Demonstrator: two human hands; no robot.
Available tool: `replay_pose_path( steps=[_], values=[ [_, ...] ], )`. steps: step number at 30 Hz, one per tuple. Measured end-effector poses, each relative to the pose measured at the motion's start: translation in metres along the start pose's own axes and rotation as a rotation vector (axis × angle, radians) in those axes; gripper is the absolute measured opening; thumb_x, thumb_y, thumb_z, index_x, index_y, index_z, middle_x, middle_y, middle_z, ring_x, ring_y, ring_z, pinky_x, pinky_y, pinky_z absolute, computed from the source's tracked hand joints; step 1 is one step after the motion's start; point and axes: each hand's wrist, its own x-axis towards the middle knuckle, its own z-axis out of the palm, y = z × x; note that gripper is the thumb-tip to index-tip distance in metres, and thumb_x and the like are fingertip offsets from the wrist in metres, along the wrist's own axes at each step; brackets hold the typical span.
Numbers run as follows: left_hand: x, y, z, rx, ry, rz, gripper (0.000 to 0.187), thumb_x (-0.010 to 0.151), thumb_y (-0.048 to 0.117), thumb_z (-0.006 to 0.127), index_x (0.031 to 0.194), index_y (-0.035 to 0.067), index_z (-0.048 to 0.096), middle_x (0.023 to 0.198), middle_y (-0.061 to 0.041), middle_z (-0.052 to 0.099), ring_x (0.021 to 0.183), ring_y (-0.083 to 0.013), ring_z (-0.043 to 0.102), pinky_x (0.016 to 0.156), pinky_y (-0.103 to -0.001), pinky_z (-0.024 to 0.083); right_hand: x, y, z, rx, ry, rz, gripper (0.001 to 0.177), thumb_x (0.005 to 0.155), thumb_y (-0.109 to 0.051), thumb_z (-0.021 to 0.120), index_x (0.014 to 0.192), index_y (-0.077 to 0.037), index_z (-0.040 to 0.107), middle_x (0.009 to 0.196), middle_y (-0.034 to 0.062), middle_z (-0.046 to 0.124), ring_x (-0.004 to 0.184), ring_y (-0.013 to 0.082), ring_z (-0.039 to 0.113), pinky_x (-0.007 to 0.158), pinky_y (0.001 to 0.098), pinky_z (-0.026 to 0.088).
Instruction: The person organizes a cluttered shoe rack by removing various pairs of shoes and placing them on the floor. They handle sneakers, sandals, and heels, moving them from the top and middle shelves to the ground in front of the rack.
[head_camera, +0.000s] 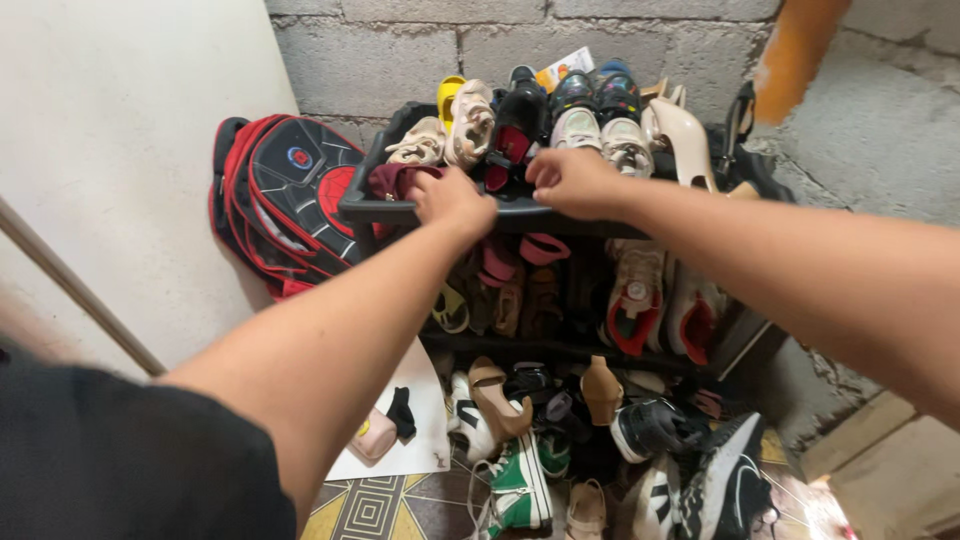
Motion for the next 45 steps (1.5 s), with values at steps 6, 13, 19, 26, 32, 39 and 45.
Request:
replay_pose_path(
  steps=[6,13,19,26,32,39,45],
  values=[
    [0.048,-0.021,0.007,-0.156,-0.071,-0.079,0.082,0.08,0.034,0.079,0.145,0.002,0.039,0.133,-0.021,0.062,0.129,-0.0396,0.056,0.11,-0.048,0.043,0.059,0.015,0.022,0.064,-0.181,0.05,0.052,0.087,-0.02,0.07,0.138,-0.011,0.059,0.135,0.0103,0.066,0.116,0.0226,0.065,0.095,0.0369,0.053],
    [0.072,-0.038,0.041,-0.09,0.003,-0.08,0.076,0.083,0.037,0.077,0.141,0.003,0.04,0.126,-0.017,0.067,0.124,-0.0337,0.059,0.108,-0.049,0.038,0.07,0.001,0.055,-0.047,-0.309,0.075,0.061,0.091,-0.034,0.067,0.147,-0.016,0.052,0.137,0.0132,0.062,0.128,0.0284,0.058,0.107,0.0399,0.044],
    [0.077,-0.057,0.078,-0.055,0.049,0.043,0.043,0.088,0.038,0.071,0.121,0.012,0.065,0.11,-0.012,0.076,0.116,-0.0285,0.065,0.108,-0.044,0.035,0.082,0.01,0.076,-0.04,-0.417,-0.093,0.06,0.091,-0.044,0.069,0.139,-0.011,0.056,0.142,0.0139,0.059,0.133,0.0298,0.054,0.109,0.0399,0.041],
    [0.089,-0.076,0.107,-0.085,0.177,0.116,0.039,0.086,0.041,0.073,0.114,0.015,0.071,0.102,-0.01,0.075,0.111,-0.0288,0.063,0.107,-0.045,0.033,0.095,0.023,0.096,-0.039,-0.323,-0.052,0.053,0.085,-0.043,0.077,0.124,-0.008,0.07,0.131,0.0158,0.061,0.12,0.03,0.058,0.101,0.039,0.045],
    [0.083,-0.073,0.091,-0.076,0.103,0.098,0.037,0.087,0.043,0.074,0.111,0.015,0.073,0.105,-0.011,0.074,0.108,-0.0315,0.064,0.101,-0.045,0.041,0.06,0.019,0.085,0.215,0.065,0.118,0.033,0.075,-0.018,0.083,0.105,-0.007,0.074,0.094,0.0055,0.075,0.087,0.0191,0.072,0.079,0.0318,0.056],
    [0.053,-0.038,0.047,-0.992,-0.297,0.033,0.026,0.093,0.023,0.071,0.112,0.006,0.071,0.102,-0.003,0.075,0.09,-0.0137,0.064,0.083,-0.029,0.051,0.033,0.008,0.019,0.24,0.044,0.099,0.026,0.085,-0.001,0.072,0.111,-0.008,0.068,0.095,0.0066,0.071,0.08,0.0186,0.067,0.071,0.0352,0.054],
    [-0.009,-0.019,0.023,-0.976,-0.391,0.06,0.027,0.091,0.021,0.074,0.112,0.005,0.073,0.101,-0.004,0.074,0.09,-0.0131,0.065,0.081,-0.031,0.053,-0.004,-0.007,-0.058,0.373,-0.229,0.037,0.029,0.085,-0.002,0.073,0.113,-0.005,0.068,0.1,-0.0004,0.072,0.09,0.0088,0.067,0.078,0.0276,0.056]
  ],
)
